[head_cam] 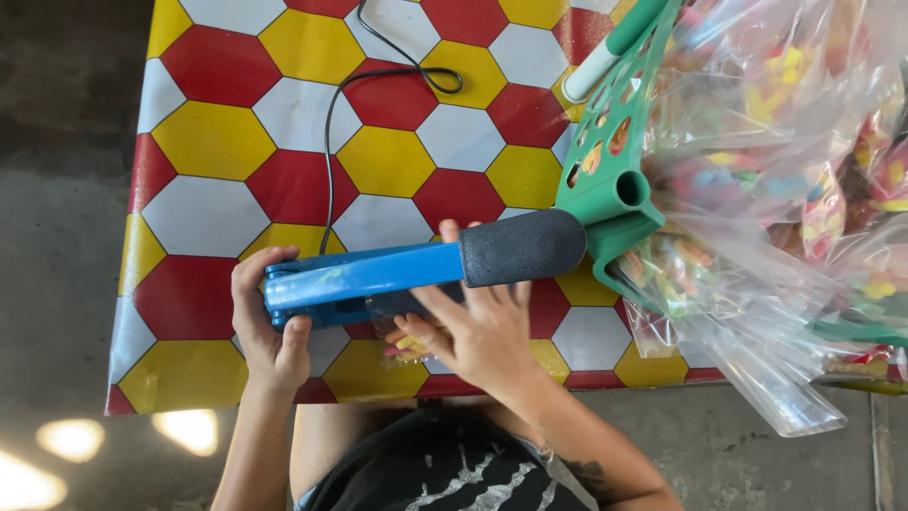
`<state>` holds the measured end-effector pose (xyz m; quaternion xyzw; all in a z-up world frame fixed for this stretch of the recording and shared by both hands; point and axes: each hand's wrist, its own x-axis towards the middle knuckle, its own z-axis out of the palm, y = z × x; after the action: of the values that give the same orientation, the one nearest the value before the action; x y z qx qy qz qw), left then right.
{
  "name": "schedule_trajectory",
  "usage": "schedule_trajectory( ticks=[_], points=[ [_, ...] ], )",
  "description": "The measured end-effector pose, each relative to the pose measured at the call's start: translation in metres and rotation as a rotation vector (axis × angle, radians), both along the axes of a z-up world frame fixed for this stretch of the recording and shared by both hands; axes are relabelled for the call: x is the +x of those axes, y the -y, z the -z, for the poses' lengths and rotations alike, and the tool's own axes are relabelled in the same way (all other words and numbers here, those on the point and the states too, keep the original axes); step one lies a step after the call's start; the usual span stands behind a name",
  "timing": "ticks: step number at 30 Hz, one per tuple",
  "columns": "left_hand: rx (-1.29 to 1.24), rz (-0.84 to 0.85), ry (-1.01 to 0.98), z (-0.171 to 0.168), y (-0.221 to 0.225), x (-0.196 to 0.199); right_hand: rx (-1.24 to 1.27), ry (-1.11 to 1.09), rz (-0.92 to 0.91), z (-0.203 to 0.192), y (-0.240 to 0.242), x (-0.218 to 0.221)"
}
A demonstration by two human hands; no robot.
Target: Sealing small plastic bags of gummy worms using a manual heat sealer on a table.
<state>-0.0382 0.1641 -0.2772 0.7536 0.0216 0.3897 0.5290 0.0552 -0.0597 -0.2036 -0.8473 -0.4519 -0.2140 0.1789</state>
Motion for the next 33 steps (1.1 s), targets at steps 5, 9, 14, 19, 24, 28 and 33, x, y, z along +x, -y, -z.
schedule_trajectory(
  ticks=[5, 9, 14, 19, 24, 28, 33],
  points=[
    [-0.02, -0.008, -0.015, 0.001, 0.001, 0.0, -0.148, 0.103, 0.097, 0.026, 0.053, 0.019],
    [-0.012, -0.012, -0.018, 0.0, 0.0, 0.001, -0.042, 0.154, 0.106, 0.025, 0.066, 0.026],
    [-0.032, -0.007, -0.017, 0.002, 0.0, 0.001, 0.128, 0.042, 0.066, 0.011, 0.067, 0.029],
    [-0.028, 0.003, -0.016, 0.001, -0.001, 0.001, 0.003, 0.111, -0.015, 0.046, 0.061, 0.032],
    [-0.048, -0.004, -0.011, 0.003, 0.0, 0.0, -0.02, 0.106, 0.007, -0.012, 0.035, 0.032],
    [-0.046, 0.002, -0.011, 0.003, 0.0, 0.0, -0.02, 0.034, 0.004, -0.01, 0.034, 0.047],
    [-0.044, -0.01, -0.012, 0.004, -0.001, -0.001, 0.038, -0.12, -0.007, -0.029, 0.027, 0.049]
  ],
)
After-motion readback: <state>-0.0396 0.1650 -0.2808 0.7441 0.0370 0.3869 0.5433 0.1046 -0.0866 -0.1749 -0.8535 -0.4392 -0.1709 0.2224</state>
